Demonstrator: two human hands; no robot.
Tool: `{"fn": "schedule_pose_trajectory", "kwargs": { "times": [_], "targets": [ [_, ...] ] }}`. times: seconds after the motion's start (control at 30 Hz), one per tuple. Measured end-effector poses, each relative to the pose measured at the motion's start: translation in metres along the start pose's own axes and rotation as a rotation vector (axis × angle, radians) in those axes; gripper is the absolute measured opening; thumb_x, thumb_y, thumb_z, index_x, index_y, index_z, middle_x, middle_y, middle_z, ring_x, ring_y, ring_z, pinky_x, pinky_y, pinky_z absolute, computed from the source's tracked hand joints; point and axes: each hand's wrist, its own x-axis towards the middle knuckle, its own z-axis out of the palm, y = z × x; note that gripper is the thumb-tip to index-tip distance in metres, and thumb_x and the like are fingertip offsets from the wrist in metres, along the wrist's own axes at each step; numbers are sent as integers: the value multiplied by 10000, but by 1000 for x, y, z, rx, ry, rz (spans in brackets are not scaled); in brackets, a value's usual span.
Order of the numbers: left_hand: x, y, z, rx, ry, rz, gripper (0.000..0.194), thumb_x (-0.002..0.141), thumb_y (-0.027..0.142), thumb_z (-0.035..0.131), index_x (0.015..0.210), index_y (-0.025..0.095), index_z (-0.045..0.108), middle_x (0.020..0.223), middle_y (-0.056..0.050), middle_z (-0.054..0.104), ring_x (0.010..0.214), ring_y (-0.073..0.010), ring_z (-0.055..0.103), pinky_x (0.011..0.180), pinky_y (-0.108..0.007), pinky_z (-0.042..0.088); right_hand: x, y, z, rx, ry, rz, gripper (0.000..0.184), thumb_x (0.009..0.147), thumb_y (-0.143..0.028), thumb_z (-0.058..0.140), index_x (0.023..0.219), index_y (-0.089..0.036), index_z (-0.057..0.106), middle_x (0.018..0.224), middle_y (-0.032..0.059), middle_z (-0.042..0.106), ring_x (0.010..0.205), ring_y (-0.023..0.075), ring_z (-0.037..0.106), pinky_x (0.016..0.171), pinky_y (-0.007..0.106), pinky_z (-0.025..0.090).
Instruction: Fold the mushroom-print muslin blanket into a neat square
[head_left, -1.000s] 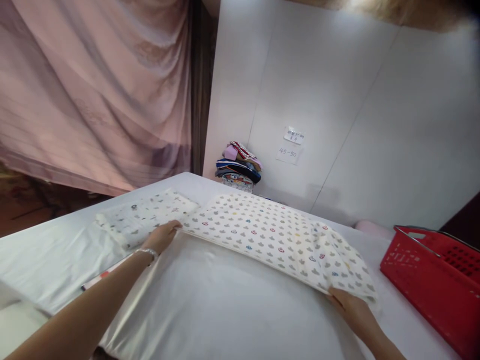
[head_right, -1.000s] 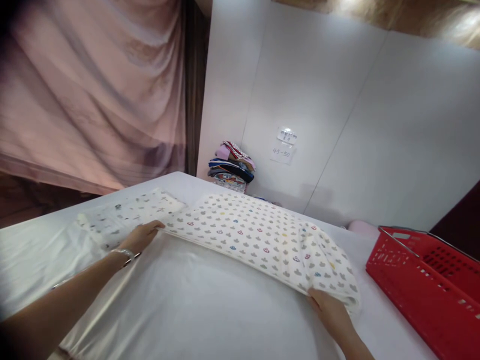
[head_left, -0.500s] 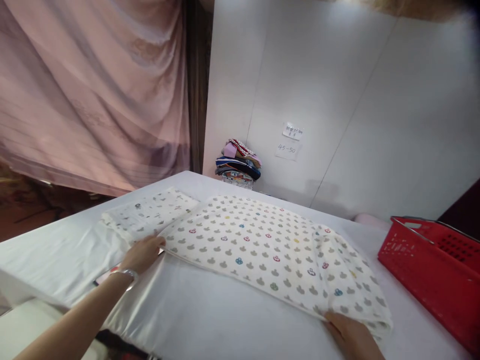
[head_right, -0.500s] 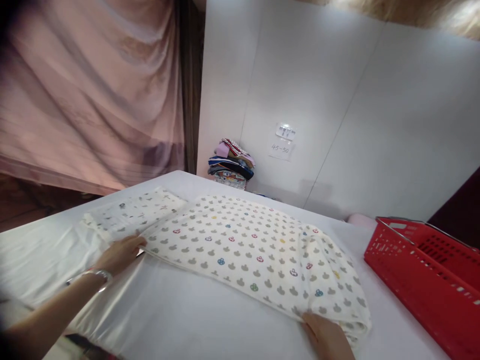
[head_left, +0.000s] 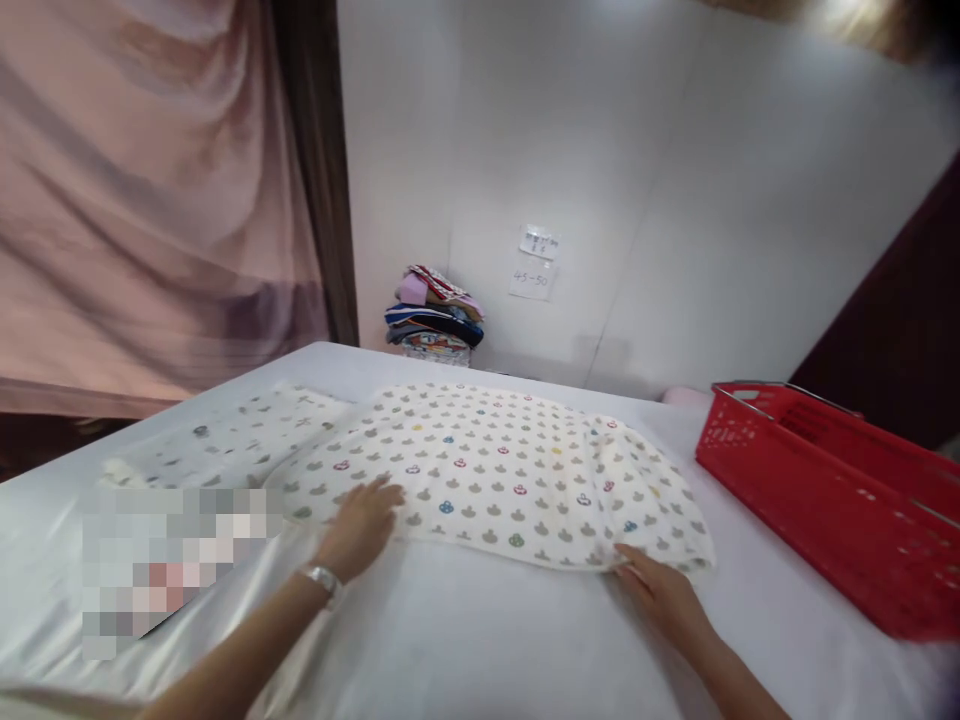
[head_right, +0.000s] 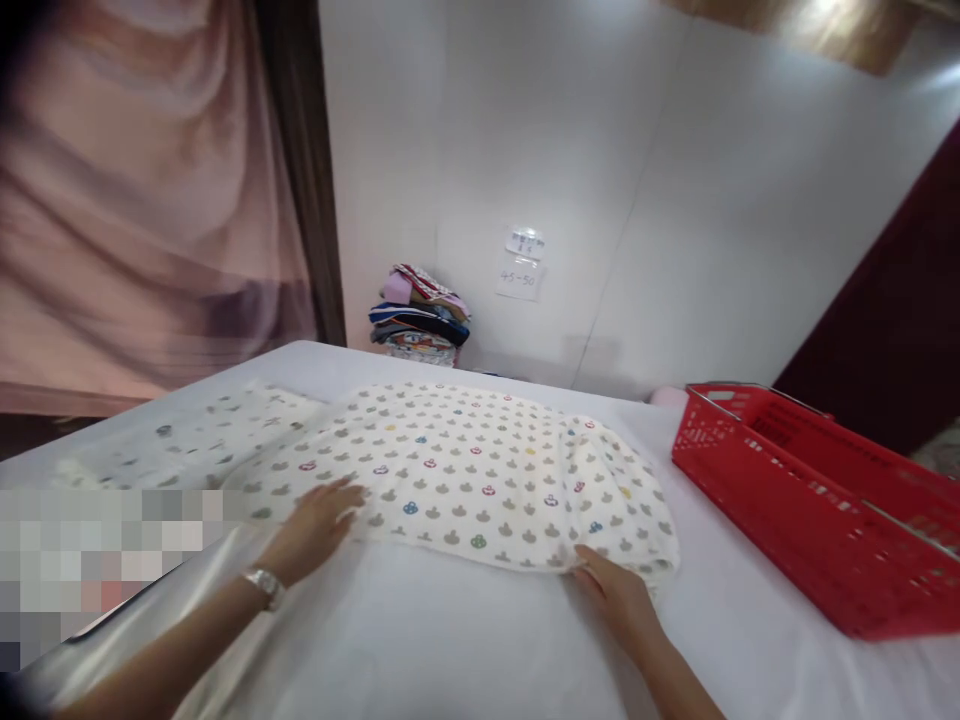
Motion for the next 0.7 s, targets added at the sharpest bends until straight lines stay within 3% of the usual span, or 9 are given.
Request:
{"fn": "schedule_pose_trajectory", "kwargs": {
  "times": [0.17,0.3,0.4,0.5,0.6,0.7],
  "targets": [
    [11,120,50,-203,-120,389,311,813,296,501,1104,236,592,1211,-61,584,1174,-240,474,1033,-500,296,14,9,-38,395,436,274,420,745,-522,525,922,-165,659,825,53,687,752,197,616,683,284,483],
    [22,173,75,-201,-195,542,442,728,269,606,1164,219,552,1242,-85,552,1133,-259,490,974,-475,369,34,47,-102,675,841,462,399,637,-509,624,799,-145,626,670,9,616,615,142,545,571,246,442],
    [35,185,87,-162,-174,550,304,782,197,510,1074,207,594,1134,-77,606,1030,-236,539,914,-440,417,37,87,-156,859,1227,501,365,583,-488,655,743,-180,544,595,-45,530,532,108,484,524,242,424],
    [44,182,90,-125,-127,540,296,822,110,380,956,202,627,1000,-62,644,933,-198,569,900,-402,427,26,126,-195,805,1423,502,307,608,-453,635,730,-205,502,611,-39,506,545,114,476,534,256,429],
    [46,174,87,-153,-141,517,293,849,147,353,932,214,626,920,-50,646,869,-183,578,830,-359,461,8,153,-212,656,1451,509,268,635,-438,610,727,-208,508,640,2,523,567,133,474,523,265,420],
    [44,168,82,-233,-164,480,273,855,197,361,912,231,626,908,-38,643,857,-169,584,780,-307,479,-12,163,-208,560,1275,540,314,627,-479,619,733,-189,562,604,10,528,525,132,451,460,255,386]
  ]
}}
